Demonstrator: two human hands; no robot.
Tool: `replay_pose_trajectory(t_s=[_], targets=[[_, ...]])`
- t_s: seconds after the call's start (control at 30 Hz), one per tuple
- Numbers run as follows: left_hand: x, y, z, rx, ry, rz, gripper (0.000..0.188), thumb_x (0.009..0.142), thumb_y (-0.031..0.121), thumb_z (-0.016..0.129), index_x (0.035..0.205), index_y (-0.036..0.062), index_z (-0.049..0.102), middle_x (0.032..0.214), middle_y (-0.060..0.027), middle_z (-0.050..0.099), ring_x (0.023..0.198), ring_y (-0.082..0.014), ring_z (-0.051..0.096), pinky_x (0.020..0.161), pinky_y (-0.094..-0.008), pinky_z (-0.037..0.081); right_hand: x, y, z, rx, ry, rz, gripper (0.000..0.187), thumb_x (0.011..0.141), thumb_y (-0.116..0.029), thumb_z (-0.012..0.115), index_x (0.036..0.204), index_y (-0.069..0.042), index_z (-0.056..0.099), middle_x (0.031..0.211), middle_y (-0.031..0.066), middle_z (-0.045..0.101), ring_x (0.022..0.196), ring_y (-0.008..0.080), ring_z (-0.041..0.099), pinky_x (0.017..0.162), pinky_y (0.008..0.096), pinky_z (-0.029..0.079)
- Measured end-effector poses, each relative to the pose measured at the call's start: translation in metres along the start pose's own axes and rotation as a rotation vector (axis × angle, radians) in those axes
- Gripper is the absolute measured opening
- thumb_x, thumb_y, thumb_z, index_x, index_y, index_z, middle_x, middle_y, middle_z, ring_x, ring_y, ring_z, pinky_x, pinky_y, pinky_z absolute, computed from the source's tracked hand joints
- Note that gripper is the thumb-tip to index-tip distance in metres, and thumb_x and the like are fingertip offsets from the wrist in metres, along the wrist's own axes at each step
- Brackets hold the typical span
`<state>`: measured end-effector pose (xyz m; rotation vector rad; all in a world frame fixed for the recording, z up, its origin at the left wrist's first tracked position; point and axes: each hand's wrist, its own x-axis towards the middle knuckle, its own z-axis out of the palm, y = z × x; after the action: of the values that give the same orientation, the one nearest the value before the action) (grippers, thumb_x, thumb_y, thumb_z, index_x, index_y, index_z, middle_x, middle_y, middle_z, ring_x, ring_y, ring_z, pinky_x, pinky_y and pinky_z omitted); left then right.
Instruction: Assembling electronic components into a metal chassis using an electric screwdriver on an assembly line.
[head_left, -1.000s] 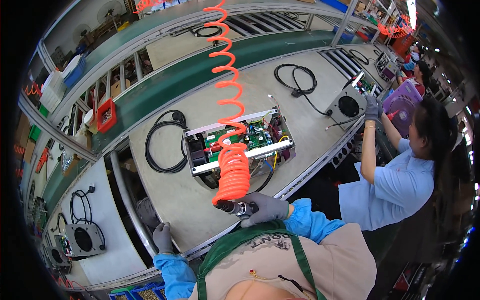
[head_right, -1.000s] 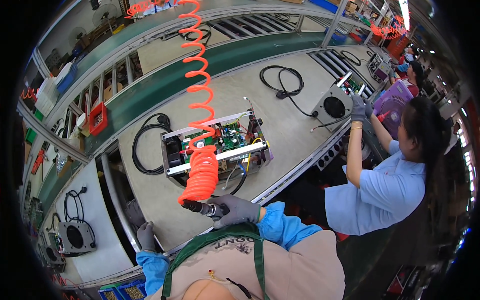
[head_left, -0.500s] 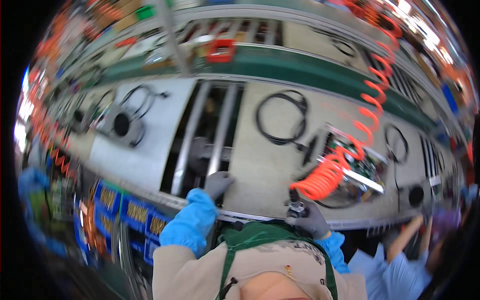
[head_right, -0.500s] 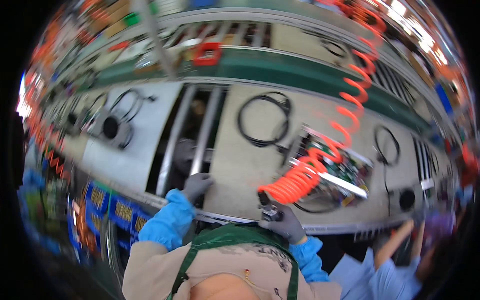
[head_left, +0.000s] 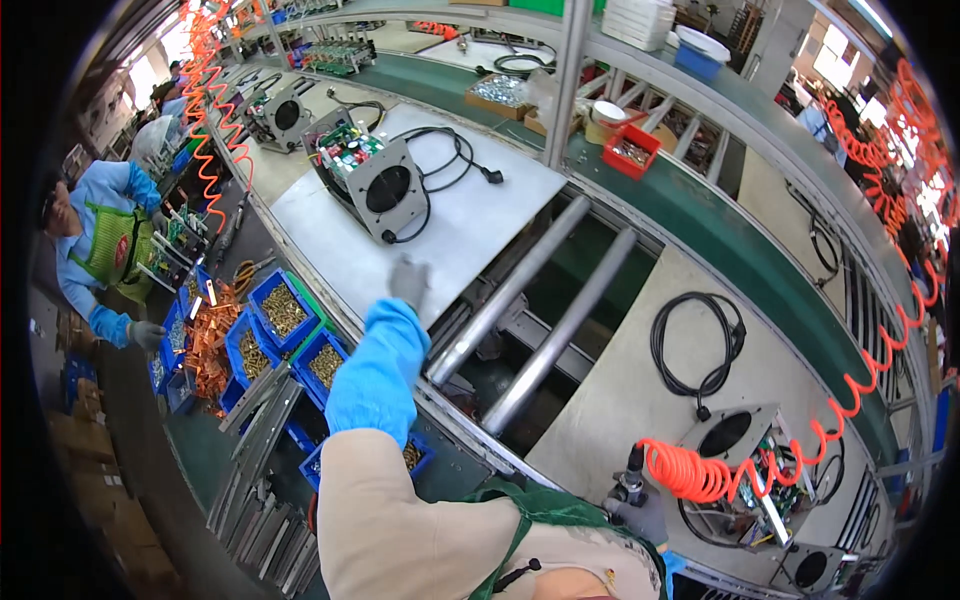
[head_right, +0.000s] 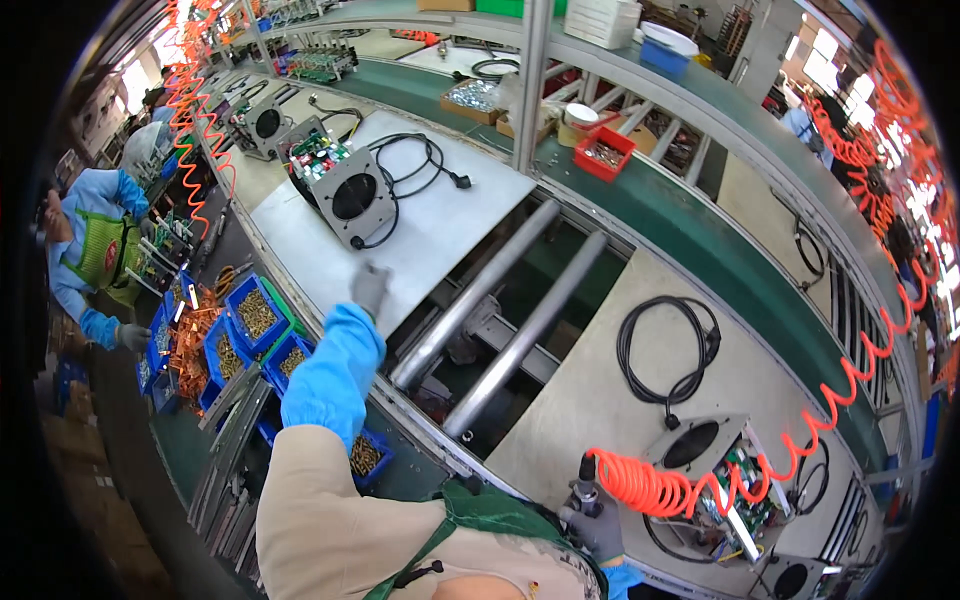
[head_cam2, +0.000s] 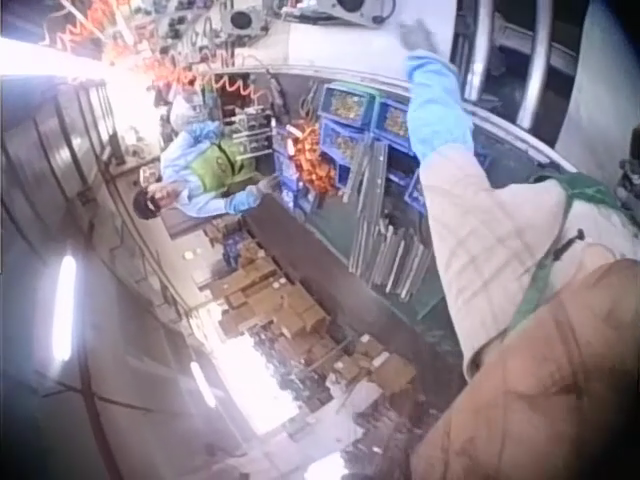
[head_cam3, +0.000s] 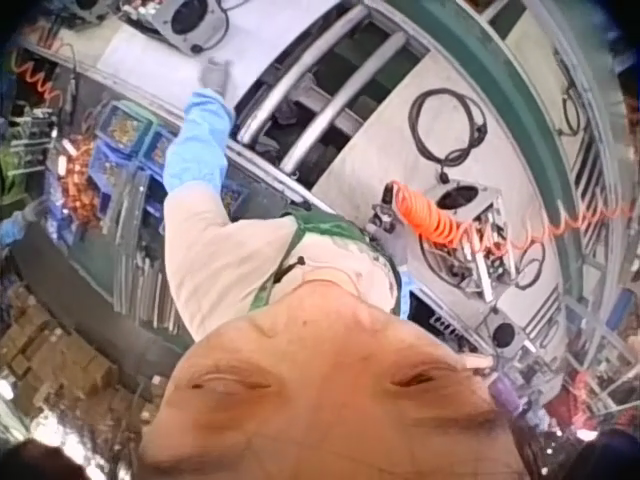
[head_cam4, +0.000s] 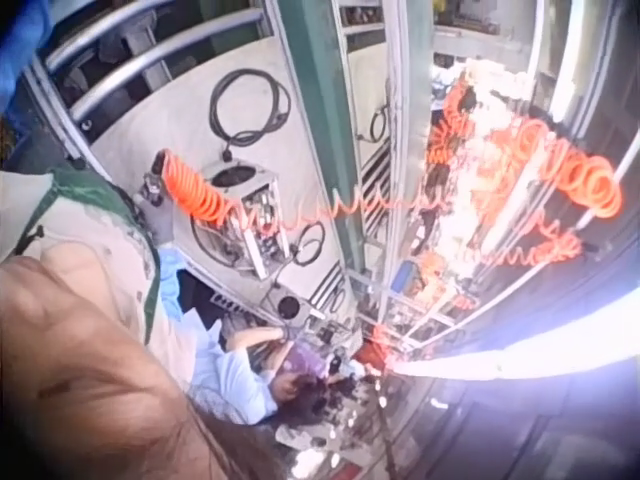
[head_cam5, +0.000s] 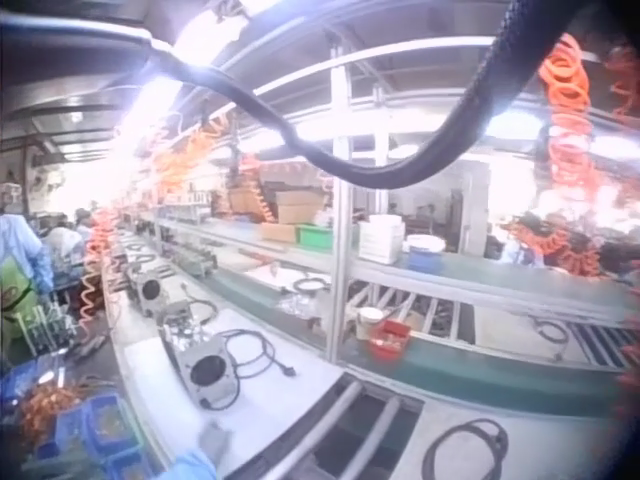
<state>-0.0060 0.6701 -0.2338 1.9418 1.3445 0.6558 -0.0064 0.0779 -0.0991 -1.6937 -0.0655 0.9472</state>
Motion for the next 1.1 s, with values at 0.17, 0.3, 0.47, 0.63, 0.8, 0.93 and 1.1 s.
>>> replay_pose_trajectory(t_s=[0.17, 0.3, 0.47, 0.63, 0.8, 0.93, 1.1], targets=[[0.101, 0.017, -0.042, -0.29, 0.088, -0.056, 0.067, 0.07, 0.019, 0.07, 0.129, -0.0038, 0.047, 0.124, -0.0243, 0.055, 0.109, -0.0346, 0.057, 0.095, -0.0367, 0.045, -0.005, 0.005, 0.006, 0.034, 0.069, 0.047, 0.045, 0.07, -0.003, 0.076, 0.111, 0.001, 0.058, 0.078, 0.0005, 0.058, 0.066, 0.0086, 0.055, 0.062, 0.0241, 0.046], [0.137, 0.015, -0.046, -0.205, -0.009, -0.079, 0.06, 0.066, 0.016, 0.075, 0.119, -0.0035, 0.054, 0.108, -0.0176, 0.064, 0.096, -0.0275, 0.062, 0.085, -0.0349, 0.048, -0.008, 0.012, 0.006, 0.045, 0.104, 0.093, 0.047, 0.069, -0.005, 0.079, 0.111, -0.001, 0.059, 0.085, -0.0005, 0.058, 0.075, 0.0093, 0.053, 0.069, 0.0259, 0.045], [0.125, 0.018, -0.045, -0.3, -0.041, -0.013, 0.043, 0.069, 0.008, 0.077, 0.105, 0.0003, 0.055, 0.088, -0.0075, 0.063, 0.065, -0.0134, 0.053, 0.056, -0.027, 0.043, 0.006, 0.039, 0.0, -0.078, 0.105, 0.045, 0.055, 0.068, -0.013, 0.082, 0.116, -0.002, 0.057, 0.092, -0.0006, 0.057, 0.082, 0.0104, 0.05, 0.075, 0.0281, 0.044], [0.091, 0.015, -0.04, -0.31, -0.067, 0.078, 0.034, 0.077, 0.008, 0.067, 0.106, -0.0014, 0.052, 0.08, -0.0057, 0.058, 0.061, -0.0129, 0.049, 0.053, -0.0273, 0.042, 0.001, 0.014, 0.004, -0.202, 0.054, 0.038, 0.065, 0.069, -0.023, 0.081, 0.125, -0.003, 0.054, 0.107, 0.0064, 0.061, 0.099, 0.0176, 0.055, 0.09, 0.0329, 0.043], [0.027, 0.048, -0.027, -0.283, -0.18, 0.192, 0.022, 0.078, 0.01, 0.065, 0.095, -0.0011, 0.055, 0.078, -0.0076, 0.058, 0.055, -0.0138, 0.05, 0.049, -0.0277, 0.041, -0.011, 0.016, 0.005, -0.166, 0.17, -0.234, 0.059, 0.069, -0.024, 0.08, 0.119, -0.002, 0.057, 0.1, 0.0072, 0.062, 0.092, 0.0177, 0.056, 0.084, 0.0331, 0.045], [-0.008, 0.049, -0.019, -0.258, -0.297, 0.276, 0.022, 0.079, 0.012, 0.066, 0.094, -0.0008, 0.056, 0.075, -0.0058, 0.058, 0.052, -0.013, 0.049, 0.045, -0.0285, 0.04, -0.018, 0.036, -0.004, -0.269, 0.105, -0.145, 0.046, 0.068, -0.029, 0.079, 0.099, 0.001, 0.062, 0.078, 0.0106, 0.062, 0.07, 0.0192, 0.055, 0.067, 0.0335, 0.044], [-0.051, 0.071, -0.015, -0.248, -0.404, 0.228, 0.022, 0.081, 0.012, 0.065, 0.099, 0.0005, 0.058, 0.076, -0.0037, 0.058, 0.053, -0.0103, 0.048, 0.044, -0.0255, 0.037, -0.036, 0.026, -0.007, -0.349, 0.099, -0.154, 0.053, 0.069, -0.028, 0.077, 0.111, -0.001, 0.06, 0.084, 0.0171, 0.063, 0.075, 0.0256, 0.059, 0.072, 0.0355, 0.046]])
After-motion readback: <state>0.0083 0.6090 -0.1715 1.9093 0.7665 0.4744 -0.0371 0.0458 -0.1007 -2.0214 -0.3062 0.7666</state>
